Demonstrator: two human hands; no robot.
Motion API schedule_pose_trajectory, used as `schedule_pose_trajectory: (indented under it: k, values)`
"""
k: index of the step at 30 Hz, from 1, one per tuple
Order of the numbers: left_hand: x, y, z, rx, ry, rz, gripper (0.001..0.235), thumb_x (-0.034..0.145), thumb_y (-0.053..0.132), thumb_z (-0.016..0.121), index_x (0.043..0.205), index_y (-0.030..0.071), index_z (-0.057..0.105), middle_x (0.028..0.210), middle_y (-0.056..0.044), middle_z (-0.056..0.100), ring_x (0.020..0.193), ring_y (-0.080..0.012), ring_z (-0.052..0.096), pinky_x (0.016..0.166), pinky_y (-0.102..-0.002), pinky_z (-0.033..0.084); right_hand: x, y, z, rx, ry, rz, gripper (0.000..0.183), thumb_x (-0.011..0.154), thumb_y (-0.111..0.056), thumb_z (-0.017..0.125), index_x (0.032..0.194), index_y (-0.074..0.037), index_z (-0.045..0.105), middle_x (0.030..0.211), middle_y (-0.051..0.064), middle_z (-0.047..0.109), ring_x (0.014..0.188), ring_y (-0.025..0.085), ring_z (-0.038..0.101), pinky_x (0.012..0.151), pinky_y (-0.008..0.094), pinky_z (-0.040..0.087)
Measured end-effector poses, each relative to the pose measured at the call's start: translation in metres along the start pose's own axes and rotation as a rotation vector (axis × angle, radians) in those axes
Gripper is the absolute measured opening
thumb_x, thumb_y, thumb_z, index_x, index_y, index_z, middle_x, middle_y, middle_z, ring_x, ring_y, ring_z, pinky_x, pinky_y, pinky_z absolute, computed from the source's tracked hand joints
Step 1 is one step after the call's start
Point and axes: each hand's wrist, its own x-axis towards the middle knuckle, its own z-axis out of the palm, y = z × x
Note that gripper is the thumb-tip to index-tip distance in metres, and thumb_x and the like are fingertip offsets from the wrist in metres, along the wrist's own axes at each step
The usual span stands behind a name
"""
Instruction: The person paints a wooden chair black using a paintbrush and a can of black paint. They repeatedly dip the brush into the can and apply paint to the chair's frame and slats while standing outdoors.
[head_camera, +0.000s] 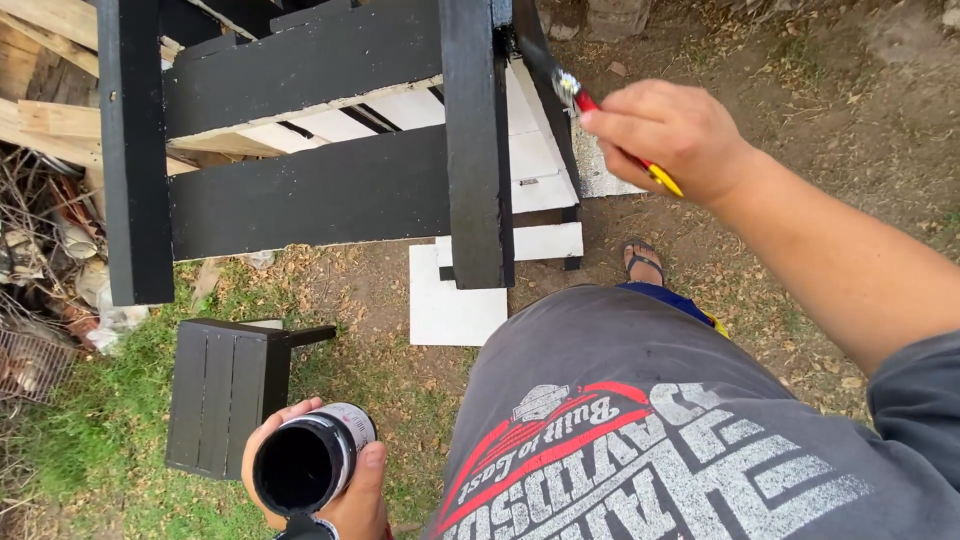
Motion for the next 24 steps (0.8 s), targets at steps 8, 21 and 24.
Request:
schedule_pose_trajectory:
  k: [8,21,24]
  values:
    - [0.0,-0.012,-0.008,-0.006,-0.068,0.019,0.079,0.067,0.015,0.078,0.134,0.001,0.038,0.125,-0.021,0.053,0.115,-0.0354,0.058,0.106,-0.052,0.05,0.034,0.007,0.0,-0.193,-0.108,0.04,0.025,0.089,-0.008,0.074,0.113,-0.012,0.074,0.106,0.004,0.074,0.089,0.019,0.071,0.073,0.028,0.059]
    - [-0.005,-0.014,-0.005,-0.081,-0.026,0.034,0.077,0.069,0.013,0.077,0.135,0.002,0.039,0.125,-0.02,0.051,0.116,-0.0351,0.058,0.107,-0.05,0.051,0.053,0.006,-0.007,-0.244,-0.175,-0.024,0.017,0.089,-0.013,0.07,0.106,-0.016,0.072,0.092,-0.003,0.07,0.081,0.015,0.067,0.063,0.026,0.054]
    - [-0.004,-0.012,-0.009,-0.005,-0.05,-0.043,0.08,0.065,0.009,0.076,0.134,0.0,0.038,0.126,-0.022,0.052,0.115,-0.0358,0.059,0.107,-0.052,0.049,0.065,0.005,-0.016,-0.184,-0.074,0.006,0.019,0.088,-0.007,0.071,0.106,-0.011,0.074,0.096,0.002,0.072,0.081,0.019,0.068,0.072,0.028,0.056]
